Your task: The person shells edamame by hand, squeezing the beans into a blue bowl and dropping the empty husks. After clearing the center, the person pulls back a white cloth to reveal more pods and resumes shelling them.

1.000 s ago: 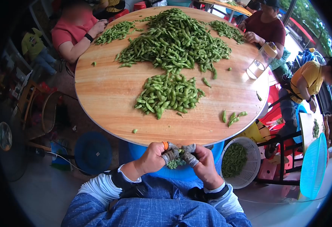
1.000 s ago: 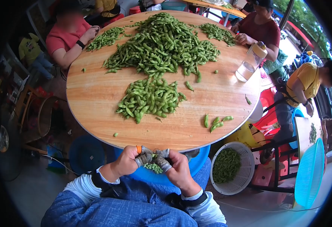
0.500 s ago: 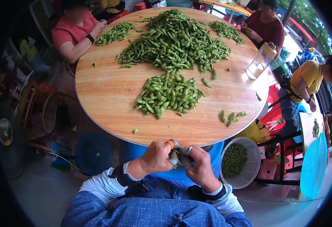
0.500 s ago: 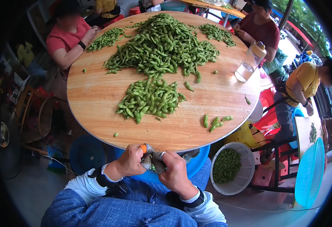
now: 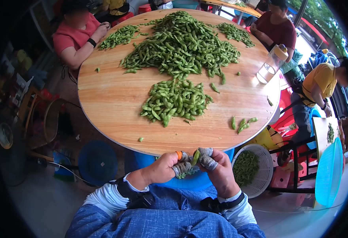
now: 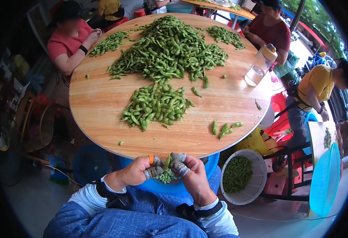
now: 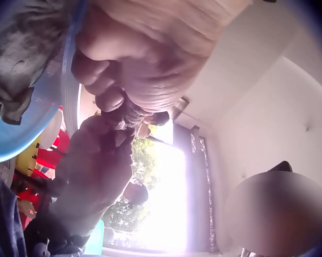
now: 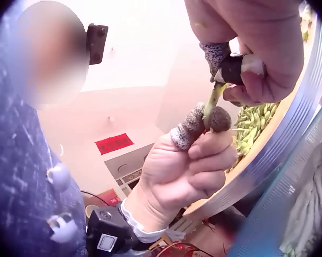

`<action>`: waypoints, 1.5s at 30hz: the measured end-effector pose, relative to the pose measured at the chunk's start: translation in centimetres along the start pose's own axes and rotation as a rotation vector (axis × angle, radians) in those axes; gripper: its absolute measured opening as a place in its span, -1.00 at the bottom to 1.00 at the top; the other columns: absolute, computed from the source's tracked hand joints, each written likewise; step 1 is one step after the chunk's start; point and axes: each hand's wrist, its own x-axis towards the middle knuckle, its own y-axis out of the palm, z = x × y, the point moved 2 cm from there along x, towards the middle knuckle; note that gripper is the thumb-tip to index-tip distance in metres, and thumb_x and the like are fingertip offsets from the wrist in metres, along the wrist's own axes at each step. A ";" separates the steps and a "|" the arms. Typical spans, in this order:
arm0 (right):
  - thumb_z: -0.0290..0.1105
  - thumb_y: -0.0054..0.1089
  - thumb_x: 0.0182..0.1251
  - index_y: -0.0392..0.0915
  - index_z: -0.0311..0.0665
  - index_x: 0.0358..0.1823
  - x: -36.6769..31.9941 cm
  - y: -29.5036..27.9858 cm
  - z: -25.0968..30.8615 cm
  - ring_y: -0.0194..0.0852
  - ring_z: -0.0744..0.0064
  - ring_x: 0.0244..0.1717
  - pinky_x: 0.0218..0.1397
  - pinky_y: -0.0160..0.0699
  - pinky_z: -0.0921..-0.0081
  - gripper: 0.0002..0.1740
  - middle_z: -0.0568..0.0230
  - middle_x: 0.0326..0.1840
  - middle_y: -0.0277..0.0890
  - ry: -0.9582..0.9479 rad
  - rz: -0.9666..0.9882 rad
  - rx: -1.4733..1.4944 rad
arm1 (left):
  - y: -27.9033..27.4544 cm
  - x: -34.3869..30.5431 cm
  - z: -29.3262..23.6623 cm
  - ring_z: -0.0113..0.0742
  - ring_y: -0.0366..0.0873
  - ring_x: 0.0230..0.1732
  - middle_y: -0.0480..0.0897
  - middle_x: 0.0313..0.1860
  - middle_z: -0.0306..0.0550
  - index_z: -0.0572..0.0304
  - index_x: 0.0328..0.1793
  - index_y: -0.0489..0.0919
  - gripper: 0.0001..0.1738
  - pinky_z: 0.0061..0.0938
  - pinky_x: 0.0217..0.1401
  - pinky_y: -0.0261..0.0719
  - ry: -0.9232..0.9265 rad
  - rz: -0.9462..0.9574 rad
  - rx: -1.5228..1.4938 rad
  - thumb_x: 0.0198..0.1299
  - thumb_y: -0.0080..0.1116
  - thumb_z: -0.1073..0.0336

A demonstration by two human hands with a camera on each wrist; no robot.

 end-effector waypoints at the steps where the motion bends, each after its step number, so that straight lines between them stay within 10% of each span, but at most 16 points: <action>1: -0.32 0.14 0.09 0.47 -0.36 -0.28 -0.1 0.1 0.0 0.26 0.69 -0.48 -0.40 0.20 0.74 -0.74 0.41 -0.45 0.43 -0.016 -0.009 -0.022 | -0.1 0.0 0.0 -0.58 0.37 -0.30 0.49 -0.34 -0.28 0.32 -0.08 0.43 -0.74 -0.66 -0.22 0.37 -0.008 -0.001 -0.033 0.16 0.03 0.31; 12: -0.41 0.12 0.15 0.42 -0.41 -0.14 -1.2 0.0 -1.4 0.40 0.62 -0.25 -0.15 0.38 0.66 -0.72 0.36 -0.25 0.48 0.037 0.139 -0.002 | 0.0 -0.2 -0.1 -0.68 0.31 -0.47 0.45 -0.52 -0.39 0.29 -0.37 0.46 -0.81 -0.73 -0.43 0.32 0.030 -0.077 -0.093 0.12 0.10 0.29; 33: -0.49 0.07 0.16 0.42 -0.40 -0.14 -1.0 0.4 -2.1 0.39 0.62 -0.23 -0.10 0.35 0.64 -0.77 0.35 -0.24 0.48 -0.006 0.042 -0.083 | 0.5 0.2 1.6 -0.50 0.45 -0.32 0.54 -0.34 -0.19 0.33 -0.15 0.47 -0.79 -0.65 -0.26 0.39 0.082 -0.059 -0.070 0.08 0.07 0.41; 39: -0.43 0.08 0.15 0.48 -0.35 -0.27 -0.5 0.4 -2.8 0.26 0.71 -0.47 -0.40 0.22 0.71 -0.84 0.45 -0.44 0.46 0.005 0.000 -0.099 | 0.8 -1.1 -0.9 -0.02 0.51 -0.26 0.53 -0.29 0.11 0.35 -0.16 0.45 -0.68 -0.38 -0.24 0.49 0.239 -0.151 1.190 -0.14 0.06 0.47; 45: -0.45 0.08 0.15 0.45 -0.40 -0.21 -0.7 0.7 -2.8 0.38 0.62 -0.31 -0.21 0.34 0.67 -0.80 0.35 -0.32 0.49 -0.124 0.049 0.022 | 0.5 -0.9 0.5 -0.08 0.51 -0.31 0.53 -0.31 0.09 0.35 -0.17 0.44 -0.73 -0.38 -0.27 0.49 0.460 -0.264 0.901 -0.08 0.00 0.47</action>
